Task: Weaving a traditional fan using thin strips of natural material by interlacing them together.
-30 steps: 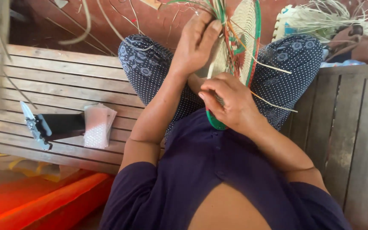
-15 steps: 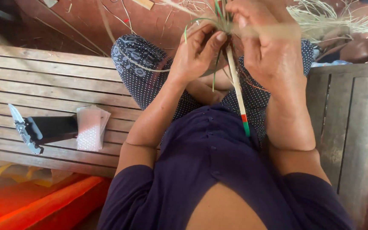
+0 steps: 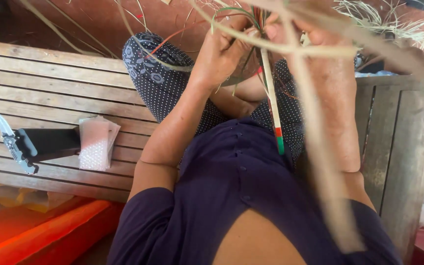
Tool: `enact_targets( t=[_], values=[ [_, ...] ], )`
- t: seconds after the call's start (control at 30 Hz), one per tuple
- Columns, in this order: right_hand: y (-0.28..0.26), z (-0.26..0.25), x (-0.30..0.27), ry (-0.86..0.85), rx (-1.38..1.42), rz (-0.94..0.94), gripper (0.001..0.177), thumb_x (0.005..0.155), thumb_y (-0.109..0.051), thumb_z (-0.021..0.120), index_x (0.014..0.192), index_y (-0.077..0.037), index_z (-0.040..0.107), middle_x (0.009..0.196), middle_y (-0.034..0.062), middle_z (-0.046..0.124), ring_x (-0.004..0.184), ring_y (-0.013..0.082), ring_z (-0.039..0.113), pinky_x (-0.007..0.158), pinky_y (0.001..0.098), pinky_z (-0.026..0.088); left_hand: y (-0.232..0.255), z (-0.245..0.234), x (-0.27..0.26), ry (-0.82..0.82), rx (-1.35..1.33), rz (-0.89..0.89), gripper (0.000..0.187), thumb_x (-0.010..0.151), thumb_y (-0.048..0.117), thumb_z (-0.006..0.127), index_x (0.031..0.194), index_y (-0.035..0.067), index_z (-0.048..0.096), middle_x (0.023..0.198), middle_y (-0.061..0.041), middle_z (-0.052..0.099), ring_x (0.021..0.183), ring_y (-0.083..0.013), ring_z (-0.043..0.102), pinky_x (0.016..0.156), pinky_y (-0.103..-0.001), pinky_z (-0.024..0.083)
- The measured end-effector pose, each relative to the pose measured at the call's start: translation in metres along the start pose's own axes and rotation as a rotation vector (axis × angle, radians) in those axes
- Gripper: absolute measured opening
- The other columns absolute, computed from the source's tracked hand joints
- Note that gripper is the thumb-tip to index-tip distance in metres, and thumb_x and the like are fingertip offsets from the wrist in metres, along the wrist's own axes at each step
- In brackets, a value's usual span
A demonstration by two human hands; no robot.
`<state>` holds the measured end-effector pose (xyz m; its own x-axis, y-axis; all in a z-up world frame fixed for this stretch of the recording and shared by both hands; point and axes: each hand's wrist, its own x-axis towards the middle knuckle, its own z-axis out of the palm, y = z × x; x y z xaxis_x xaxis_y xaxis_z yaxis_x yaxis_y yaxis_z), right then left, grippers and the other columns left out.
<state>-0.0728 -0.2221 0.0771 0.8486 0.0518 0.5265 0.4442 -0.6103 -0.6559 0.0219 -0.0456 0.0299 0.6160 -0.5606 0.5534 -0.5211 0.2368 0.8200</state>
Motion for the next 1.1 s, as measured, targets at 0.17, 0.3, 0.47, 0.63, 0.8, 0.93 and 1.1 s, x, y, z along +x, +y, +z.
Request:
enact_targets(
  t=[0.17, 0.3, 0.47, 0.63, 0.8, 0.93, 1.1],
  values=[
    [-0.034, -0.006, 0.008, 0.044, -0.033, -0.161, 0.026, 0.121, -0.005, 0.059, 0.102, 0.011, 0.064, 0.1, 0.0184, 0.069, 0.094, 0.0292, 0.065, 0.087, 0.0413, 0.047, -0.02, -0.002, -0.002, 0.024, -0.051, 0.003, 0.027, 0.105, 0.032, 0.058, 0.102, 0.008, 0.067, 0.096, -0.004, 0.065, 0.092, -0.0186, 0.062, 0.082, -0.033, 0.054],
    [-0.043, -0.009, 0.004, 0.007, -0.067, -0.192, 0.033, 0.121, -0.014, 0.057, 0.1, 0.01, 0.063, 0.102, 0.0205, 0.068, 0.096, 0.0335, 0.064, 0.089, 0.0432, 0.047, -0.017, -0.005, -0.003, -0.012, 0.109, -0.03, 0.029, 0.106, 0.036, 0.054, 0.092, 0.011, 0.056, 0.079, 0.001, 0.052, 0.077, -0.0137, 0.051, 0.069, -0.031, 0.042],
    [-0.054, -0.006, -0.012, -0.101, -0.218, -0.241, 0.012, 0.108, 0.008, 0.066, 0.099, 0.001, 0.07, 0.108, 0.0148, 0.074, 0.099, 0.0363, 0.063, 0.094, 0.0495, 0.049, -0.013, -0.003, -0.004, -0.035, -0.081, -0.048, 0.03, 0.107, 0.036, 0.051, 0.094, 0.009, 0.058, 0.08, 0.004, 0.048, 0.076, -0.0085, 0.043, 0.067, -0.027, 0.037],
    [-0.048, 0.015, -0.03, -0.125, -0.556, -0.35, 0.008, 0.101, 0.001, 0.066, 0.096, -0.004, 0.069, 0.114, 0.0042, 0.07, 0.093, 0.0303, 0.059, 0.084, 0.0414, 0.046, -0.006, -0.004, -0.004, 0.085, 0.074, -0.122, 0.029, 0.1, 0.038, 0.059, 0.095, 0.011, 0.068, 0.09, 0.001, 0.064, 0.081, -0.0094, 0.057, 0.071, -0.028, 0.047],
    [-0.04, 0.009, -0.033, -0.236, -0.466, -0.322, 0.01, 0.104, -0.008, 0.065, 0.113, -0.009, 0.07, 0.121, 0.0028, 0.068, 0.103, 0.0294, 0.06, 0.094, 0.0436, 0.045, 0.002, -0.009, -0.009, 0.066, 0.242, -0.109, 0.042, 0.1, 0.045, 0.054, 0.085, 0.007, 0.064, 0.079, -0.004, 0.059, 0.076, -0.0166, 0.053, 0.07, -0.034, 0.041],
    [-0.046, -0.002, -0.02, -0.113, -0.176, -0.164, 0.017, 0.111, -0.001, 0.052, 0.111, 0.006, 0.067, 0.112, 0.0214, 0.067, 0.102, 0.0375, 0.062, 0.093, 0.0465, 0.046, 0.012, -0.013, -0.015, 0.067, 0.275, 0.019, 0.043, 0.107, 0.038, 0.049, 0.081, 0.005, 0.054, 0.075, -0.005, 0.045, 0.073, -0.0202, 0.045, 0.066, -0.037, 0.038],
    [-0.013, 0.021, -0.022, -0.029, -0.334, -0.092, 0.012, 0.107, -0.013, 0.072, 0.103, -0.002, 0.069, 0.1, 0.0097, 0.068, 0.09, 0.0306, 0.061, 0.081, 0.042, 0.048, 0.019, -0.014, -0.022, 0.07, 0.314, -0.01, 0.034, 0.105, 0.028, 0.056, 0.081, 0.004, 0.058, 0.077, -0.006, 0.055, 0.075, -0.0209, 0.051, 0.071, -0.036, 0.042]
  ],
)
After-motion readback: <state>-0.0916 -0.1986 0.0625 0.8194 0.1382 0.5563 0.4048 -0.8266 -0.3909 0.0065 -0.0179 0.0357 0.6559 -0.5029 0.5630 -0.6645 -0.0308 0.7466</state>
